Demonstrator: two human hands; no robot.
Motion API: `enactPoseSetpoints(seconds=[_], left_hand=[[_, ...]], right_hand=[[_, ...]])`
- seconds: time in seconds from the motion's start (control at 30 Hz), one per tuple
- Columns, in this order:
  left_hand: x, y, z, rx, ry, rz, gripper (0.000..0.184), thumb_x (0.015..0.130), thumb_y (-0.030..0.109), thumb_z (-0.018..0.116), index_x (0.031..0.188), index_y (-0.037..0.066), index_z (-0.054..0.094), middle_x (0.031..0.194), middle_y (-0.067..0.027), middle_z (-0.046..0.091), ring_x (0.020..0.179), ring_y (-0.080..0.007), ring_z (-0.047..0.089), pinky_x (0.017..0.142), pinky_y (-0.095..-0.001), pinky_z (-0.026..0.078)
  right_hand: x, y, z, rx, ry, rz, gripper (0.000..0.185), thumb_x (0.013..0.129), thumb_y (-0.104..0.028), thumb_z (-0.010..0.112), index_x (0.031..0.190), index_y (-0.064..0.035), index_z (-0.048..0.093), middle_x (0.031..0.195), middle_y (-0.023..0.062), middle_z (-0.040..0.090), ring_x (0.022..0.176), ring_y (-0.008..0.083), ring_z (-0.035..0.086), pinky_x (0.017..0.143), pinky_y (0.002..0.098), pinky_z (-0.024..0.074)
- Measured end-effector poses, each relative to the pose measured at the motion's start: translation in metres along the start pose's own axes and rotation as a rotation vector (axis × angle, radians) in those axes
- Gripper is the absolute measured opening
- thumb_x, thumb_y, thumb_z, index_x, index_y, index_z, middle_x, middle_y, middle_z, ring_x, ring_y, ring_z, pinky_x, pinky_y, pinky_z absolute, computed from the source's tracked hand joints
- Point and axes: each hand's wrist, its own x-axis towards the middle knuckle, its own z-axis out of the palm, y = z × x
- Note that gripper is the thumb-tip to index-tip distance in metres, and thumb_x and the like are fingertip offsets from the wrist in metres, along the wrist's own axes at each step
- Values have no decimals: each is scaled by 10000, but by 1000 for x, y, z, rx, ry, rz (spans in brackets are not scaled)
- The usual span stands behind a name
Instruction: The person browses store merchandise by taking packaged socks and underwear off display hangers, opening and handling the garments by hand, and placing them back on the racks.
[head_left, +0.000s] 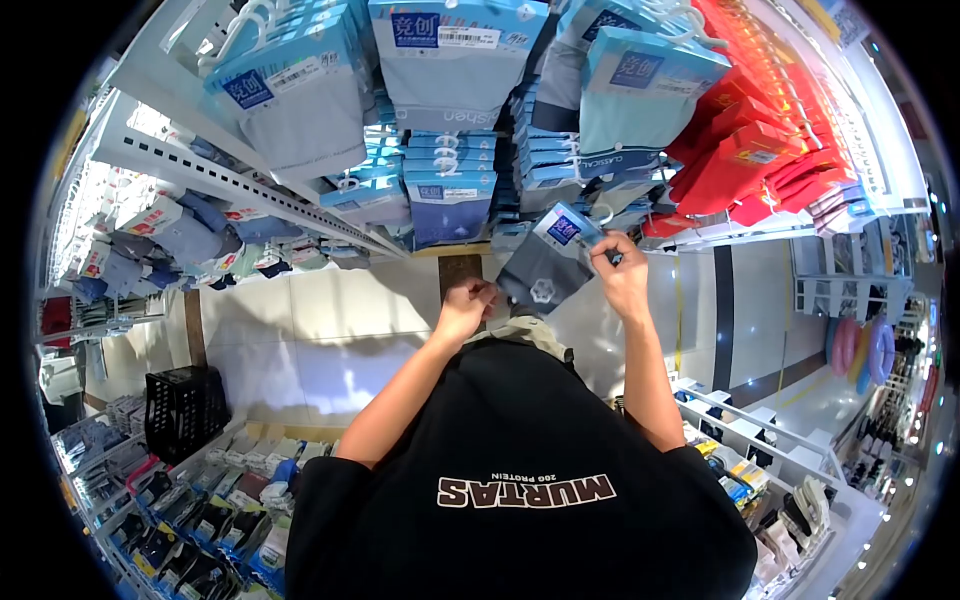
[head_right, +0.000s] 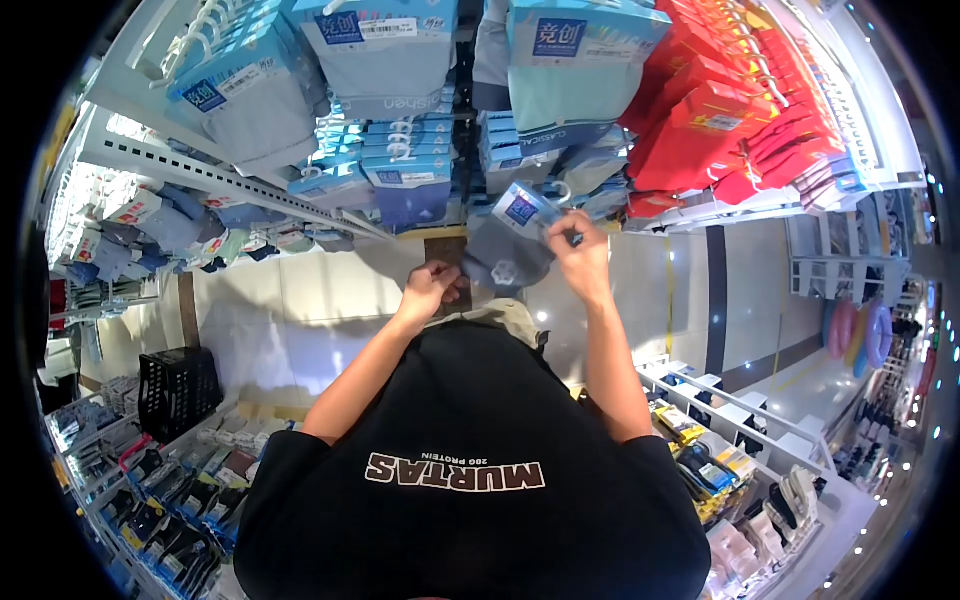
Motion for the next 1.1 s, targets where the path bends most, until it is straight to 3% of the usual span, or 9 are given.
enactPoseSetpoints(seconds=[0.1, 0.27, 0.5, 0.63, 0.73, 0.77, 0.87, 1.0, 1.1], left_hand=[[-5, 10, 3, 30, -59, -52, 267, 963, 230, 583, 1083, -9, 585, 883, -54, 646, 722, -108, 589, 654, -248, 480], [-8, 14, 5, 22, -44, -34, 223, 956, 202, 588, 1014, -12, 604, 839, -45, 645, 691, -97, 585, 632, -246, 478], [-14, 13, 4, 0, 1, -30, 200, 954, 184, 585, 983, -13, 614, 821, -46, 646, 670, -98, 591, 622, -248, 476], [-11, 7, 4, 24, -16, -27, 238, 947, 230, 596, 1028, 7, 609, 853, -45, 642, 711, -103, 588, 646, -245, 481], [-9, 7, 5, 49, -34, -13, 238, 949, 229, 594, 1022, 3, 611, 838, -45, 642, 707, -106, 588, 648, -247, 482], [-8, 7, 6, 61, -38, -6, 239, 950, 229, 594, 1020, 1, 612, 836, -45, 642, 706, -108, 587, 648, -248, 482], [-6, 6, 8, 85, -51, 10, 240, 951, 226, 594, 1018, -4, 612, 833, -46, 642, 705, -111, 587, 649, -251, 483], [-5, 7, 8, 75, -61, 16, 232, 946, 202, 597, 1006, -22, 616, 817, -53, 645, 689, -111, 593, 630, -255, 486], [-3, 7, 9, 90, -54, 67, 227, 938, 181, 609, 980, -43, 619, 780, -60, 643, 651, -109, 594, 593, -257, 488]], right_hand=[[32, 6, -10, -225, -61, -233, 53, 736, -7, 633, 787, -15, 623, 913, 88, 612, 833, 214, 589, 783, 286, 447], [76, 1, -10, -154, -84, -379, 75, 741, 17, 616, 803, -26, 618, 924, 105, 615, 897, 248, 601, 808, 307, 458], [99, -3, -4, -255, -198, -432, 71, 742, -3, 625, 802, -35, 603, 837, 128, 575, 827, 309, 576, 756, 370, 457], [102, 16, 5, -271, -193, -408, 83, 781, -47, 633, 860, -54, 610, 923, 139, 625, 845, 325, 578, 793, 377, 445], [98, 21, 14, -222, -104, -616, 253, 736, 21, 675, 947, -79, 577, 998, 136, 607, 956, 375, 566, 836, 428, 439], [89, 23, 17, -394, 13, -594, 226, 746, -13, 689, 945, -79, 605, 1123, 133, 591, 1051, 384, 546, 905, 451, 427], [59, -23, 18, -562, 152, -440, 207, 774, -50, 690, 972, -75, 638, 1219, 134, 564, 1118, 378, 524, 959, 441, 417], [37, -64, -8, -325, 131, -304, 204, 812, -90, 693, 1010, -54, 654, 1167, 117, 609, 1081, 347, 571, 950, 378, 456], [41, -116, -22, 104, 173, -266, 312, 842, -64, 680, 1134, 17, 602, 1152, 114, 604, 1104, 247, 572, 972, 332, 454]])
